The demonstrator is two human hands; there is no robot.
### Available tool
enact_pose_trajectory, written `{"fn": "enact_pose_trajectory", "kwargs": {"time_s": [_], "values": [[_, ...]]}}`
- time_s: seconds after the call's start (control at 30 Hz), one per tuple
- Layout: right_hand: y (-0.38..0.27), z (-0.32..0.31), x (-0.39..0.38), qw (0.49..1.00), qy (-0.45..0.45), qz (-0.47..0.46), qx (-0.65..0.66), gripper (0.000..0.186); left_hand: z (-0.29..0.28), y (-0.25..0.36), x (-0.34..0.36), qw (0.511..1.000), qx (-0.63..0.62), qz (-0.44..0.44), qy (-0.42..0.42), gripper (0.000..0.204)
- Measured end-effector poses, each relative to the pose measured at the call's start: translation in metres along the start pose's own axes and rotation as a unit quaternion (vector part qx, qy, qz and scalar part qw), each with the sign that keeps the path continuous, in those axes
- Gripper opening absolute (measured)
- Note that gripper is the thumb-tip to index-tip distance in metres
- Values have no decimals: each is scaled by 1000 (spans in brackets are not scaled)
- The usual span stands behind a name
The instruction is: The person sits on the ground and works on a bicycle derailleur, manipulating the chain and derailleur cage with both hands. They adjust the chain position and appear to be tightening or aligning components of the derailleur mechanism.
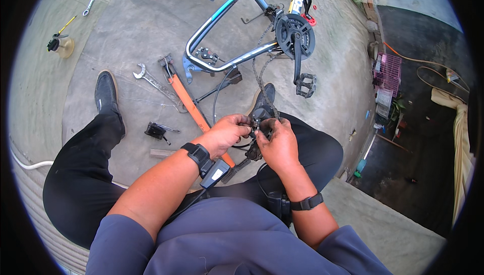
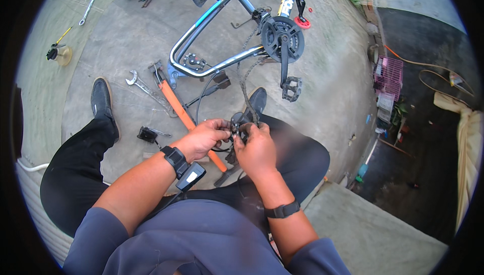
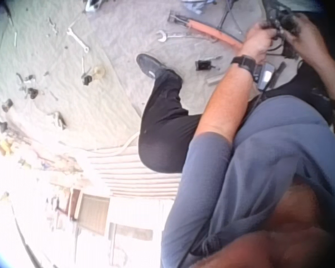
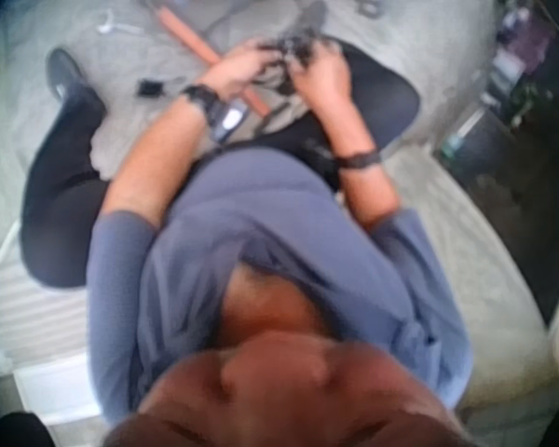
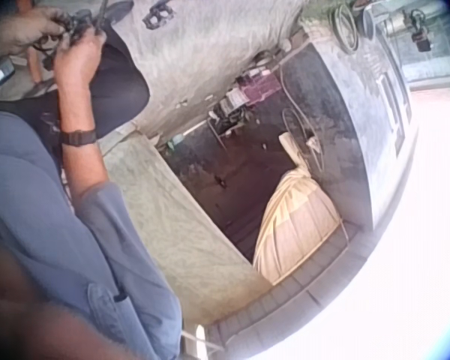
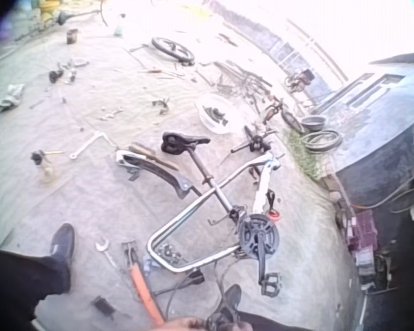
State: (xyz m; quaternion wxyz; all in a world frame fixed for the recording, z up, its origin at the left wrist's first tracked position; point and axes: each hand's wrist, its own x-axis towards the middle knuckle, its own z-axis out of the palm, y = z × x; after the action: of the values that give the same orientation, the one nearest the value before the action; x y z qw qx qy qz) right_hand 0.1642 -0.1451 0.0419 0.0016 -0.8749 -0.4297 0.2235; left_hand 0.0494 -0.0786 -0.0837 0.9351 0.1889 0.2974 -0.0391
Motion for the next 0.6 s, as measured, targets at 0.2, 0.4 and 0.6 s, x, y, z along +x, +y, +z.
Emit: {"fn": "enact_pose_trajectory", "kwargs": {"time_s": [0.2,0.4,0.6], "values": [[12,14,-1,999,31,8,11,24,6,-4,1,999,7,22,26,32],[24,39,-3,994,56,71,61,22,6,-12,8,997,31,37,59,30],[38,59,-3,947,50,215,233,17,7,-20,15,992,69,61,82,27]]}}
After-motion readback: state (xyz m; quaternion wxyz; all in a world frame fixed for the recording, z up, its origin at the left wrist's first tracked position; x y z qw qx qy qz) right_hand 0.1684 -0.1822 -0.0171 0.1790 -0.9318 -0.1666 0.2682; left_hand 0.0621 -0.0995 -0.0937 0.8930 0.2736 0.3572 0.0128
